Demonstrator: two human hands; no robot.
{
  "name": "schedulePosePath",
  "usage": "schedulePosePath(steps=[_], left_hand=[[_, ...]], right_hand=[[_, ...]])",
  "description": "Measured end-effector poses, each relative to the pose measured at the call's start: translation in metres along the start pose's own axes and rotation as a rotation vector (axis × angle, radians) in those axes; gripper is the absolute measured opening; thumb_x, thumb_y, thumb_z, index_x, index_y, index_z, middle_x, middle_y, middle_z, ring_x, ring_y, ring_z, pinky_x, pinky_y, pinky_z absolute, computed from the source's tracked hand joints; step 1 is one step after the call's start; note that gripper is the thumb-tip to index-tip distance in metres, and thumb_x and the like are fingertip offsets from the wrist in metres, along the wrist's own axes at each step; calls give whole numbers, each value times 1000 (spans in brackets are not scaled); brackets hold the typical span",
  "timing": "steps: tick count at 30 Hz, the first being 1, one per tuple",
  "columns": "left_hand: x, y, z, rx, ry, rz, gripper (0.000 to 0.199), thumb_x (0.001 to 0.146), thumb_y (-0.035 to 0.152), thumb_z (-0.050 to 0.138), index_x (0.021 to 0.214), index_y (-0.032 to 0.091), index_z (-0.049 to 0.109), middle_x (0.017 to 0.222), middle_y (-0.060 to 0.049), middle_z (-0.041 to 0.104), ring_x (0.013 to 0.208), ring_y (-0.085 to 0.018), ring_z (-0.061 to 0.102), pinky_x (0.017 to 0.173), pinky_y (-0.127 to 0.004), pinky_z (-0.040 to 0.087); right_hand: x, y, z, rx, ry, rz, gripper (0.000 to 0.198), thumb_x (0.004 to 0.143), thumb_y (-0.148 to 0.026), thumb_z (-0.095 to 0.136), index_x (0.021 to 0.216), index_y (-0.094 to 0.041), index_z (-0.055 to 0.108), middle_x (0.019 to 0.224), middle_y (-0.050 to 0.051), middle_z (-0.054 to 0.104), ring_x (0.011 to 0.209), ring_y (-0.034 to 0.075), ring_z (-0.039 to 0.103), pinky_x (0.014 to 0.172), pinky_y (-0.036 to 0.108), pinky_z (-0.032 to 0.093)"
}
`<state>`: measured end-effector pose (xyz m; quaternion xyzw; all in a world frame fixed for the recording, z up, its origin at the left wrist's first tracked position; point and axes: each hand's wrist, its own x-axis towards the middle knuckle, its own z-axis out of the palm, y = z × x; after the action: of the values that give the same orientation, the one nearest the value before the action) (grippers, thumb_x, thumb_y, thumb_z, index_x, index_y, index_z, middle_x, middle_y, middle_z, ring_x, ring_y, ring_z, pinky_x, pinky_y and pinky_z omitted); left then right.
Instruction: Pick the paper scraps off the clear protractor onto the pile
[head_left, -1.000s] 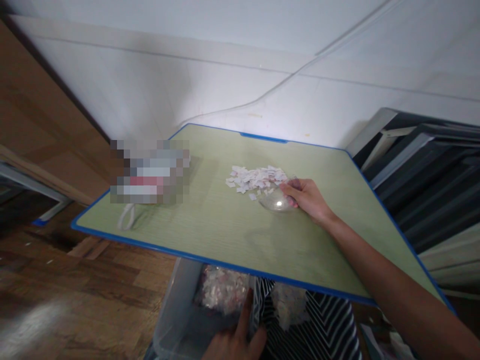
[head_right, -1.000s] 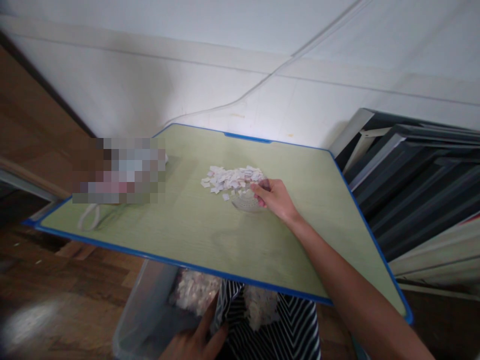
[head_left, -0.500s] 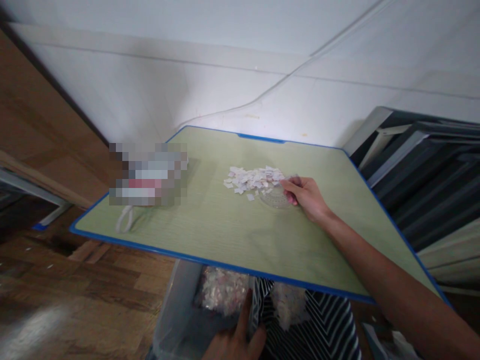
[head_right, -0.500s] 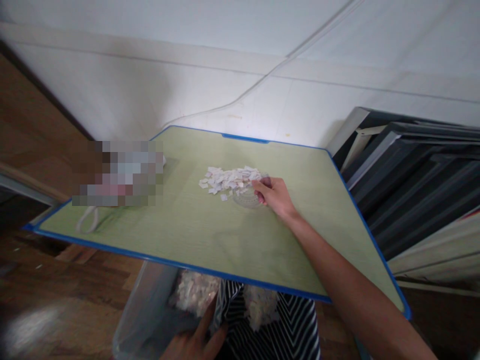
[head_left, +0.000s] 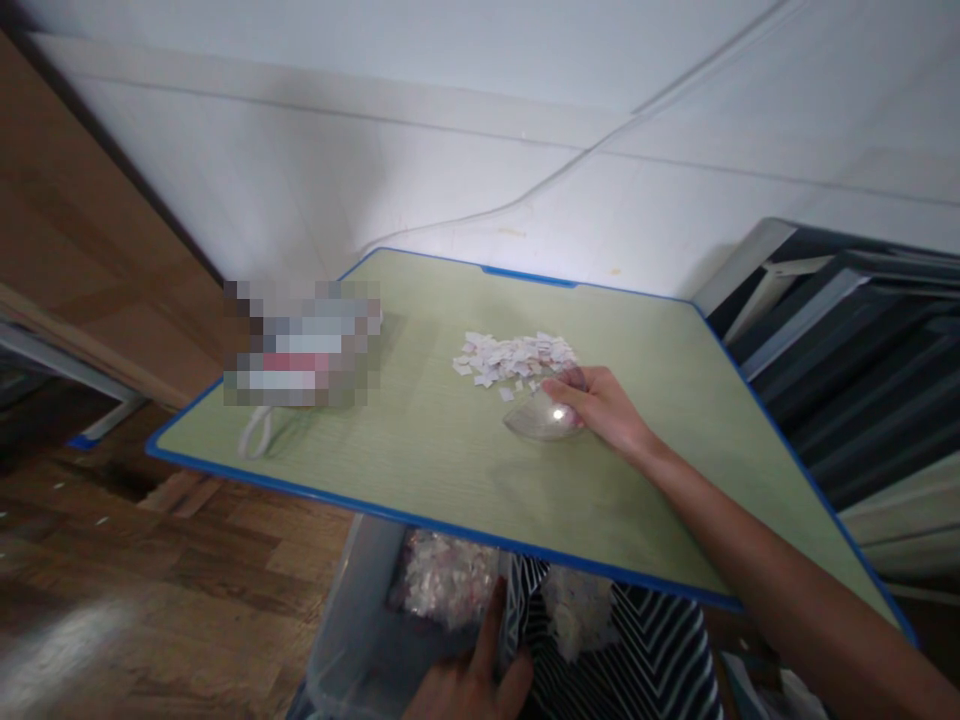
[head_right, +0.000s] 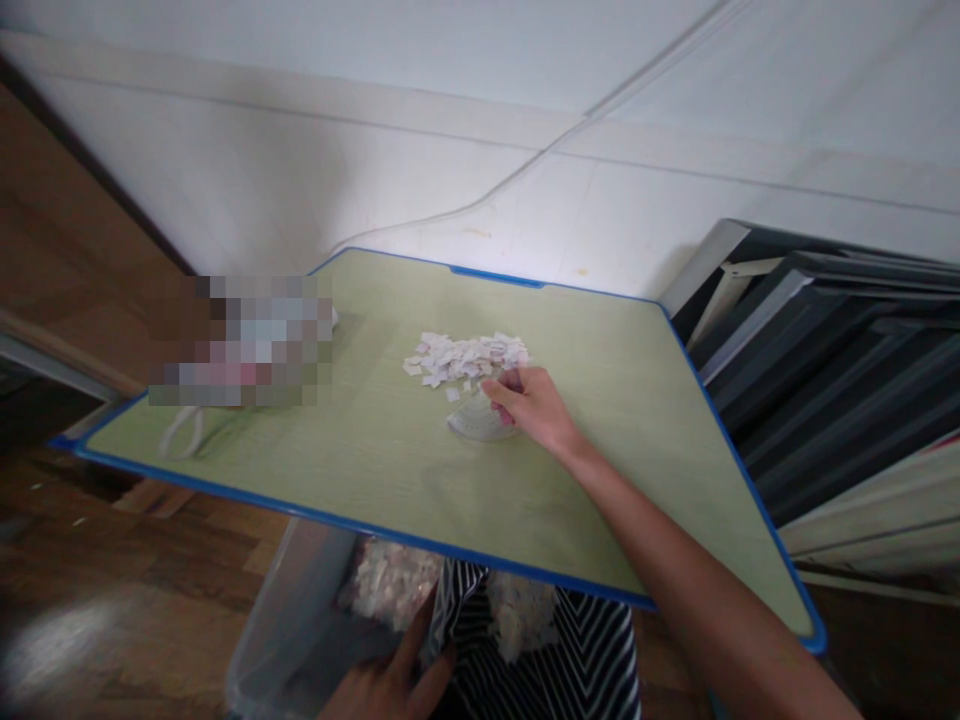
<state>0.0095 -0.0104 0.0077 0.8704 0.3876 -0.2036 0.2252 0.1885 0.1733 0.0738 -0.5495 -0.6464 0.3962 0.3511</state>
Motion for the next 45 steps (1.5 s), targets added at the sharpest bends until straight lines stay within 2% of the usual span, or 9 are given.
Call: schedulePosePath(steps=[4,10,14,25,30,34,38,42,45], left_hand=[[1,1,1,4,-35,-14,36,89,10,49,122,24,49,138,-24,22,68,-26,66,53,-36,54],[2,0,0,-1,-23,-7,39,88,9,50,124,24,48,138,-24,21,71,-26,66,56,-35,54],[1,1,-1,-17,-25,-18,38,88,9,50,122,26,50,139,-22,21,70,-25,66,55,-34,54],[2,-2,11,5,7,15,40,88,8,48,124,23,47,138,-25,22,69,-26,66,53,-35,54],[2,-1,8,10,13,9,38,88,9,49,123,23,49,137,-25,21,70,-27,66,54,-34,54],[3,0,5,-3,-3,-9,37,87,9,51,121,24,50,137,-24,21,66,-25,66,53,-35,54],[2,0,5,9,1,-5,38,87,8,50,122,24,49,137,-24,22,68,-26,66,53,-35,54],[2,0,5,2,3,-1,34,89,9,48,120,23,51,137,-24,23,69,-26,66,53,-33,54],[3,-1,5,-22,-8,-10,39,88,8,48,122,26,49,138,-23,23,69,-26,66,53,-34,54]], right_hand=[[-8,-8,16,-8,-142,-36,37,73,-38,54,44,-17,42,37,-5,41,35,4,36,37,18,29],[-24,-17,35,15,-347,-44,32,79,-30,50,51,-16,46,43,-4,44,38,4,40,38,17,31],[-33,-27,40,-39,-433,-53,31,80,-26,50,52,-15,46,42,-5,43,38,4,39,37,16,27],[-37,-29,41,-35,-464,-69,32,82,-27,49,53,-15,44,43,-5,43,39,3,39,38,15,28],[-36,-25,39,73,-567,-86,34,80,-37,51,54,-15,46,46,-5,44,40,4,40,39,16,30],[-30,-21,35,126,-462,-29,32,80,-35,49,55,-15,46,46,-5,43,40,4,40,40,17,31],[-32,-20,38,21,-417,-47,33,81,-33,49,54,-15,45,46,-4,43,41,4,39,41,17,29],[-41,-25,45,-90,-528,-98,36,82,-35,48,53,-15,43,45,-5,41,42,4,34,41,17,25],[-45,-27,48,-123,-602,-154,36,80,-35,50,52,-15,41,45,-6,38,42,3,31,41,18,22]])
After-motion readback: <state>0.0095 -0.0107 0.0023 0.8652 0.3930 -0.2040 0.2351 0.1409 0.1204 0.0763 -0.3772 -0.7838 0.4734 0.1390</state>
